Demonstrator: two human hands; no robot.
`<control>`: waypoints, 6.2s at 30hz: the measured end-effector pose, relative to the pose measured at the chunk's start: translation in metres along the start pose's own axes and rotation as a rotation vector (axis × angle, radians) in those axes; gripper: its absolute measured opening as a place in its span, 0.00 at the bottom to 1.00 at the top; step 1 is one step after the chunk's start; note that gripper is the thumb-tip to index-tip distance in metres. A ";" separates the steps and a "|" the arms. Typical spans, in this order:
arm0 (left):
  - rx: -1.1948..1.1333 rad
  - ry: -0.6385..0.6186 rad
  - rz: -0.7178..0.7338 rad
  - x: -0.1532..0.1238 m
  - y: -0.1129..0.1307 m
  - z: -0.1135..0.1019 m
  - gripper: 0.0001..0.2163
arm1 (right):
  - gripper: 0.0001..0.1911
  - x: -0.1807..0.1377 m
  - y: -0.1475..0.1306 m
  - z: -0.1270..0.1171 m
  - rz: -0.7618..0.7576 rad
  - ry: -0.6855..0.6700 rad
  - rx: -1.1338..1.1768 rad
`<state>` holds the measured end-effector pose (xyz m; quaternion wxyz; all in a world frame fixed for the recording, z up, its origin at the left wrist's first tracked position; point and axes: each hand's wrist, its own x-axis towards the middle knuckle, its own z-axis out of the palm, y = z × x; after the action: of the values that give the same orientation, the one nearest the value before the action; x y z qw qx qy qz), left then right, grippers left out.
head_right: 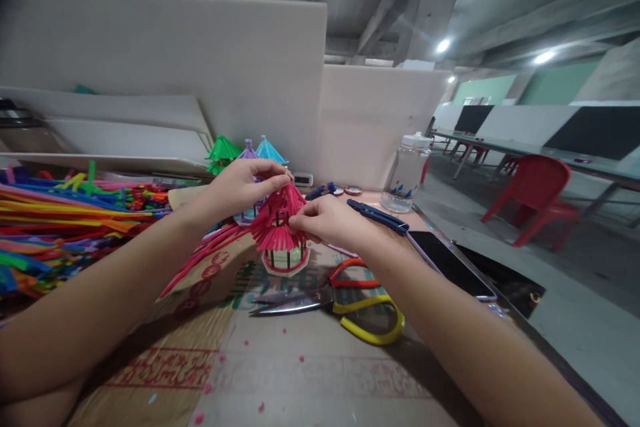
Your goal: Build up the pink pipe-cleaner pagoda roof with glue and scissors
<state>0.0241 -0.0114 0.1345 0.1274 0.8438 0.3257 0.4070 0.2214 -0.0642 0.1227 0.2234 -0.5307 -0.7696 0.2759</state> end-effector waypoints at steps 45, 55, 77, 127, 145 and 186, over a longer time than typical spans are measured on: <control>0.082 0.062 0.133 -0.005 0.011 0.003 0.10 | 0.11 -0.015 -0.012 0.017 -0.312 0.522 -0.724; 0.072 0.046 0.098 -0.002 0.006 0.003 0.11 | 0.10 -0.016 -0.014 0.014 -0.269 0.399 -0.504; 0.080 0.036 0.081 -0.002 0.005 0.002 0.12 | 0.16 -0.023 -0.019 0.016 -0.243 0.363 -0.855; 0.513 0.293 0.655 -0.017 0.033 -0.004 0.09 | 0.09 -0.027 -0.011 -0.009 -0.832 0.794 -0.783; 0.711 0.525 0.820 -0.006 0.015 -0.023 0.04 | 0.14 -0.034 -0.018 -0.016 -0.837 0.869 -0.955; 0.521 0.381 0.641 -0.010 0.022 -0.039 0.07 | 0.07 -0.033 -0.010 -0.025 -0.710 0.840 -0.727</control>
<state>-0.0007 -0.0368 0.1643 -0.2836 0.8161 0.1573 0.4783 0.2408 -0.0932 0.1463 0.3886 -0.3490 -0.7894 -0.3226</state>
